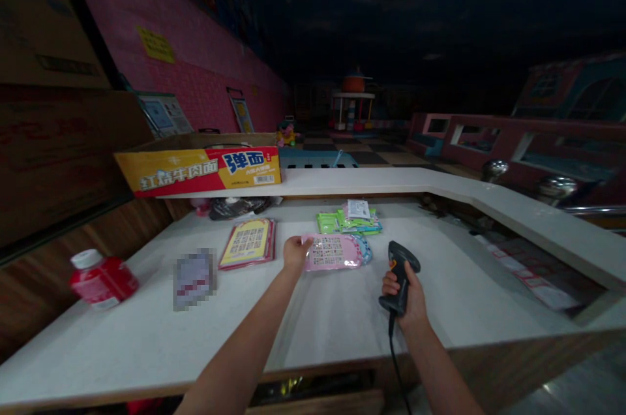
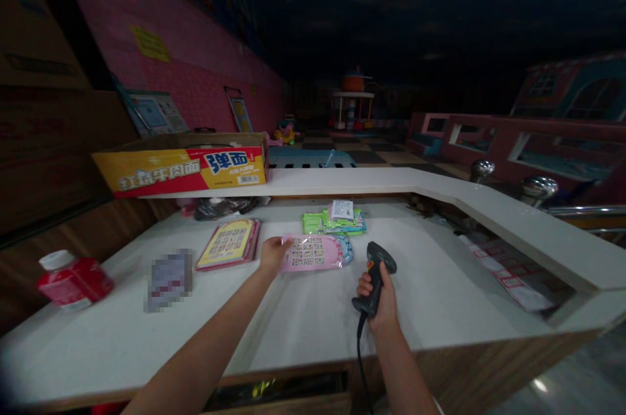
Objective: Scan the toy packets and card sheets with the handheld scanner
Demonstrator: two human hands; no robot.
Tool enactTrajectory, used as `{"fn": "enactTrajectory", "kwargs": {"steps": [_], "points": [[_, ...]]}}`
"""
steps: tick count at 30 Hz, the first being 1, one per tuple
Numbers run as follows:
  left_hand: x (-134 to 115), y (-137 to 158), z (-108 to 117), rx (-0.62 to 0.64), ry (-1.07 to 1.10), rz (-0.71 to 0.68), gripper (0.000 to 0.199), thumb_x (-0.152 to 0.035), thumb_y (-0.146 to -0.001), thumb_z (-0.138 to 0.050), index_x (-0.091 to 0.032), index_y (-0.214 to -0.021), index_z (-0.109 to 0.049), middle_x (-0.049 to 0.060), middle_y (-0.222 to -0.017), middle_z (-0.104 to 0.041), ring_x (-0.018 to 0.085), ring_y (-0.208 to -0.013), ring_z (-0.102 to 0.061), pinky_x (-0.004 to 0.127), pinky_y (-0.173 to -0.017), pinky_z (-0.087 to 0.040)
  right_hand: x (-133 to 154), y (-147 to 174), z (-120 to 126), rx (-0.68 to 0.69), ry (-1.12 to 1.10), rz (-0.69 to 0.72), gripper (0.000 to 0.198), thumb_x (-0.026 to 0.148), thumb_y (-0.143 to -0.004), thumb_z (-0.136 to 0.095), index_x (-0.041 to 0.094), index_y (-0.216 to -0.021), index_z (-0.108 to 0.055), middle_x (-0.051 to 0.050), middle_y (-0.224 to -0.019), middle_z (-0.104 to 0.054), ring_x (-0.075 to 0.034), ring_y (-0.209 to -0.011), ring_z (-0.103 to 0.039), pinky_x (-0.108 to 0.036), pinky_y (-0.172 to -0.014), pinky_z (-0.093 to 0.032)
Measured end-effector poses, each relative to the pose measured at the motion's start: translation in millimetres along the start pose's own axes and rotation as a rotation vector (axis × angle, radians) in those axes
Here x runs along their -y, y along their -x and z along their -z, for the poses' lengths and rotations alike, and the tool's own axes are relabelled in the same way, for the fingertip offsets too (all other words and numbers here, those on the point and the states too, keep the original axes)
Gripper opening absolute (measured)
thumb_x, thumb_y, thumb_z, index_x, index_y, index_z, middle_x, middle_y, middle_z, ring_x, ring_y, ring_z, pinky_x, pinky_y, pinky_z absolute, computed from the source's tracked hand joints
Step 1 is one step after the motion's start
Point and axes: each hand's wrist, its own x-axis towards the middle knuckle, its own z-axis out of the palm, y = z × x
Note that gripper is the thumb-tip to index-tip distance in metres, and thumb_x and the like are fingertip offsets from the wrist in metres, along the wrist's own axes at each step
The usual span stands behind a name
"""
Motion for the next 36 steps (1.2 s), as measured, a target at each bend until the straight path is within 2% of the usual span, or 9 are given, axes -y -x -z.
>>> {"fn": "enactTrajectory", "kwargs": {"steps": [4,8,11,18,22,25,29,34,36], "points": [[2.1,14.8,3.9,-0.047,-0.57,-0.261,0.042,-0.034,-0.074,-0.065,-0.012,-0.11,-0.065,0.016,-0.103,-0.064,0.028,-0.104,-0.058,0.041,-0.093,-0.042,0.4,-1.4,2.0,-0.003,0.015,-0.009,0.038,0.044,-0.065,-0.078,0.021,-0.081,-0.051,0.009,-0.056,-0.043,-0.004,-0.042,-0.038,-0.014,-0.036,-0.035],[10.6,39.1,10.6,0.268,-0.705,-0.532,0.054,-0.041,-0.075,-0.067,-0.023,-0.124,-0.06,0.014,-0.127,-0.055,0.03,-0.125,-0.044,0.044,-0.107,-0.032,0.9,-1.2,3.0,0.004,0.02,-0.012,0.037,0.042,-0.065,-0.078,0.021,-0.081,-0.051,0.009,-0.057,-0.042,-0.004,-0.042,-0.039,-0.014,-0.036,-0.035],[14.6,50.8,5.2,0.357,-0.745,-0.538,0.052,-0.04,-0.075,-0.068,-0.023,-0.124,-0.062,0.014,-0.13,-0.055,0.031,-0.128,-0.041,0.043,-0.108,-0.03,1.0,-0.2,2.6,-0.003,0.005,-0.012,0.036,0.04,-0.067,-0.077,0.02,-0.082,-0.052,0.008,-0.057,-0.043,-0.005,-0.042,-0.038,-0.014,-0.036,-0.035],[2.6,48.2,-23.0,0.267,-0.798,-0.454,0.048,-0.038,-0.074,-0.069,-0.026,-0.12,-0.065,0.013,-0.132,-0.053,0.032,-0.126,-0.042,0.044,-0.106,-0.032,1.4,0.0,0.0,0.019,0.058,-0.003,0.038,0.041,-0.066,-0.077,0.021,-0.085,-0.051,0.009,-0.056,-0.042,-0.004,-0.042,-0.039,-0.012,-0.038,-0.034],[2.0,46.8,-19.3,0.285,-0.781,-0.454,0.057,-0.042,-0.072,-0.07,-0.024,-0.125,-0.061,0.013,-0.137,-0.049,0.036,-0.134,-0.033,0.048,-0.11,-0.026,0.7,0.5,1.6,-0.003,0.015,-0.023,0.037,0.039,-0.067,-0.077,0.02,-0.085,-0.051,0.008,-0.057,-0.043,-0.003,-0.043,-0.039,-0.011,-0.038,-0.035],[6.5,43.8,2.5,0.218,-0.75,-0.486,0.057,-0.044,-0.074,-0.068,-0.02,-0.125,-0.061,0.016,-0.136,-0.048,0.036,-0.134,-0.031,0.047,-0.11,-0.027,-0.4,0.8,5.6,-0.023,-0.027,-0.048,0.035,0.035,-0.069,-0.077,0.019,-0.086,-0.052,0.008,-0.058,-0.044,-0.003,-0.043,-0.04,-0.011,-0.038,-0.036],[9.4,29.8,56.7,-0.036,-0.738,-0.464,0.035,-0.038,-0.086,-0.053,-0.02,-0.113,-0.067,0.015,-0.123,-0.055,0.03,-0.121,-0.043,0.045,-0.105,-0.032,-1.1,1.5,9.3,-0.007,-0.021,-0.063,0.033,0.032,-0.069,-0.076,0.019,-0.088,-0.052,0.007,-0.06,-0.043,-0.004,-0.044,-0.042,-0.012,-0.038,-0.039],[8.1,14.9,130.0,-0.397,-0.914,-0.199,0.036,-0.035,-0.087,-0.047,-0.017,-0.113,-0.063,0.017,-0.117,-0.056,0.033,-0.114,-0.045,0.046,-0.096,-0.036,-2.1,4.3,8.7,-0.034,-0.06,-0.05,0.029,0.029,-0.07,-0.074,0.018,-0.087,-0.053,0.006,-0.061,-0.043,-0.005,-0.044,-0.042,-0.014,-0.037,-0.041],[8.3,13.9,148.6,-0.469,-0.965,-0.051,0.041,-0.039,-0.085,-0.05,-0.014,-0.116,-0.06,0.02,-0.117,-0.055,0.036,-0.114,-0.045,0.047,-0.091,-0.037,-2.8,5.2,8.2,-0.041,-0.082,-0.051,0.027,0.028,-0.071,-0.073,0.017,-0.087,-0.054,0.006,-0.061,-0.043,-0.005,-0.044,-0.042,-0.014,-0.037,-0.041]]}}
